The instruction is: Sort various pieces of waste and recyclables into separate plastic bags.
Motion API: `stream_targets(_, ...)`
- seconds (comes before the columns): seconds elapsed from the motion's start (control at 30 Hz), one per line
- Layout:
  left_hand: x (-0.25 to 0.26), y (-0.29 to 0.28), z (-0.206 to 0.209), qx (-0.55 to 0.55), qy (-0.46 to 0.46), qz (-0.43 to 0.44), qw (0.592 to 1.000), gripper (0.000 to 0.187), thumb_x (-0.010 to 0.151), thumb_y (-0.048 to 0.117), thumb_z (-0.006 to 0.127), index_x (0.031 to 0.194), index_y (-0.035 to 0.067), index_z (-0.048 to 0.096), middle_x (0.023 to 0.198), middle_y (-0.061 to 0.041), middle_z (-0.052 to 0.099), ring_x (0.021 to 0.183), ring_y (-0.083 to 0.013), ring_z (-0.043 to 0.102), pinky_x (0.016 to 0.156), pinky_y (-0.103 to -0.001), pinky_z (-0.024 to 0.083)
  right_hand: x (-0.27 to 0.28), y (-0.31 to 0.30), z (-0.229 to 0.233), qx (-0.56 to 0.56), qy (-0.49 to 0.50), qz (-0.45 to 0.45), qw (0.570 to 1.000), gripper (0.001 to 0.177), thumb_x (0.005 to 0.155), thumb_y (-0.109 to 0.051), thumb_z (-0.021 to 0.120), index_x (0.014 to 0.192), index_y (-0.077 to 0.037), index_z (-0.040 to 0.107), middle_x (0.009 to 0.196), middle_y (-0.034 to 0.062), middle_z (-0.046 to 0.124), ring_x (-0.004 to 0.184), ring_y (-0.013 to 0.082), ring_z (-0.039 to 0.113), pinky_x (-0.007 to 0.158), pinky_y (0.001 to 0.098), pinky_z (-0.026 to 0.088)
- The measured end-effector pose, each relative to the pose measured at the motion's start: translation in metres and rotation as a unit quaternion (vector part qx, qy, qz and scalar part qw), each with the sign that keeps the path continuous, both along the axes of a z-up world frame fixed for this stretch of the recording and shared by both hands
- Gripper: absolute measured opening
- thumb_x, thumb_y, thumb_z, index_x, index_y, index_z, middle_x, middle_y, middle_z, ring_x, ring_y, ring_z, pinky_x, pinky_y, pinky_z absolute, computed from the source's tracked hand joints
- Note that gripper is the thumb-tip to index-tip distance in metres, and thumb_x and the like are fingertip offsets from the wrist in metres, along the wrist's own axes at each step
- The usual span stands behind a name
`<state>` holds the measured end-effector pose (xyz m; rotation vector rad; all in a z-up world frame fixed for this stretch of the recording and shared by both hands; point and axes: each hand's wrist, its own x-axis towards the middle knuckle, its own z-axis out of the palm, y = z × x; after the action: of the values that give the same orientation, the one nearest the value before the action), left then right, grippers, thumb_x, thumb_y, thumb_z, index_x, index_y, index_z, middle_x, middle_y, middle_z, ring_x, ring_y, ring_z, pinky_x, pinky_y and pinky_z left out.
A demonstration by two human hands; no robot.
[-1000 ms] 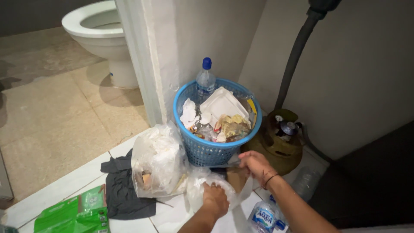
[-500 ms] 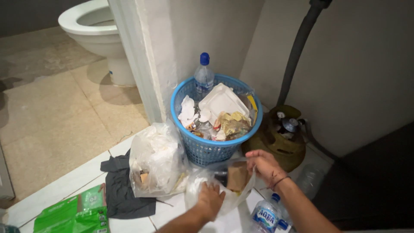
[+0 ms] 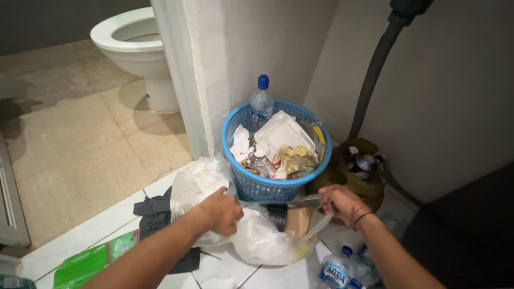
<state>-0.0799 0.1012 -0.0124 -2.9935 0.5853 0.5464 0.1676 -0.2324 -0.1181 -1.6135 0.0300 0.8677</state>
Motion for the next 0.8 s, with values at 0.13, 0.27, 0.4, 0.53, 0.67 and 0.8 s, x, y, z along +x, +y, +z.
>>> stream_targets(0.13,0.014,0.006,-0.014,0.001,-0.027,0.037,0.999,0.017,0.080,0.025,0.065,0.092,0.016,0.074,0.091,-0.009,0.074,0.094,-0.0283,0.071,0.106,-0.054,0.039,-0.006,0.004,-0.009,0.011,-0.007,-0.002,1.000,0.040,0.078,-0.001,0.064,0.117,-0.006,0.068,0.082,0.0075,0.057,0.069,0.0210,0.052,0.061,0.0357,0.044)
stream_targets(0.27,0.032,0.004,-0.080,-0.012,-0.119,0.020,0.993,0.013,0.083,0.019,0.063,0.088,0.017,0.075,0.090,-0.007,0.074,0.097,-0.0281,0.069,0.098,-0.054,0.042,-0.016,0.009,-0.017,-0.112,-0.065,-0.021,0.991,0.042,0.076,0.005,0.061,0.115,-0.011,0.069,0.089,0.0003,0.067,0.077,0.0168,0.065,0.069,0.0366,0.055)
stream_targets(0.4,0.029,-0.009,-0.099,-0.028,-0.156,0.012,0.987,0.012,0.084,0.013,0.064,0.084,0.019,0.075,0.095,-0.004,0.072,0.102,-0.0258,0.067,0.093,-0.046,0.045,-0.008,-0.004,-0.039,-0.188,-0.142,0.041,0.971,0.029,0.086,-0.006,0.066,0.114,-0.011,0.072,0.088,0.0075,0.074,0.074,0.0212,0.068,0.065,0.0361,0.055)
stream_targets(0.53,0.013,-0.016,-0.076,-0.052,-0.172,0.013,0.984,0.012,0.082,0.013,0.067,0.084,0.021,0.075,0.099,-0.004,0.069,0.107,-0.0245,0.063,0.092,-0.044,0.045,-0.009,-0.003,-0.030,-0.161,-0.052,0.019,0.985,0.036,0.085,-0.005,0.066,0.120,-0.013,0.068,0.091,0.0077,0.074,0.077,0.0186,0.072,0.071,0.0362,0.060)
stream_targets(0.67,0.003,-0.021,-0.060,-0.072,-0.148,0.009,0.986,0.019,0.075,0.010,0.070,0.089,0.022,0.076,0.104,-0.004,0.067,0.111,-0.0248,0.060,0.091,-0.041,0.045,-0.040,0.016,0.025,-0.238,-0.025,0.095,0.966,0.046,0.083,-0.012,0.070,0.128,-0.020,0.063,0.092,0.0091,0.070,0.076,0.0220,0.066,0.066,0.0406,0.055)
stream_targets(0.8,-0.002,-0.024,-0.054,-0.077,-0.140,0.001,0.987,0.017,0.074,0.013,0.074,0.087,0.024,0.078,0.105,-0.004,0.066,0.113,-0.0249,0.059,0.090,-0.042,0.044,-0.052,0.024,0.046,-0.318,-0.056,0.142,0.936,0.050,0.080,-0.018,0.074,0.129,-0.024,0.064,0.103,0.0035,0.076,0.088,0.0190,0.073,0.073,0.0403,0.062)
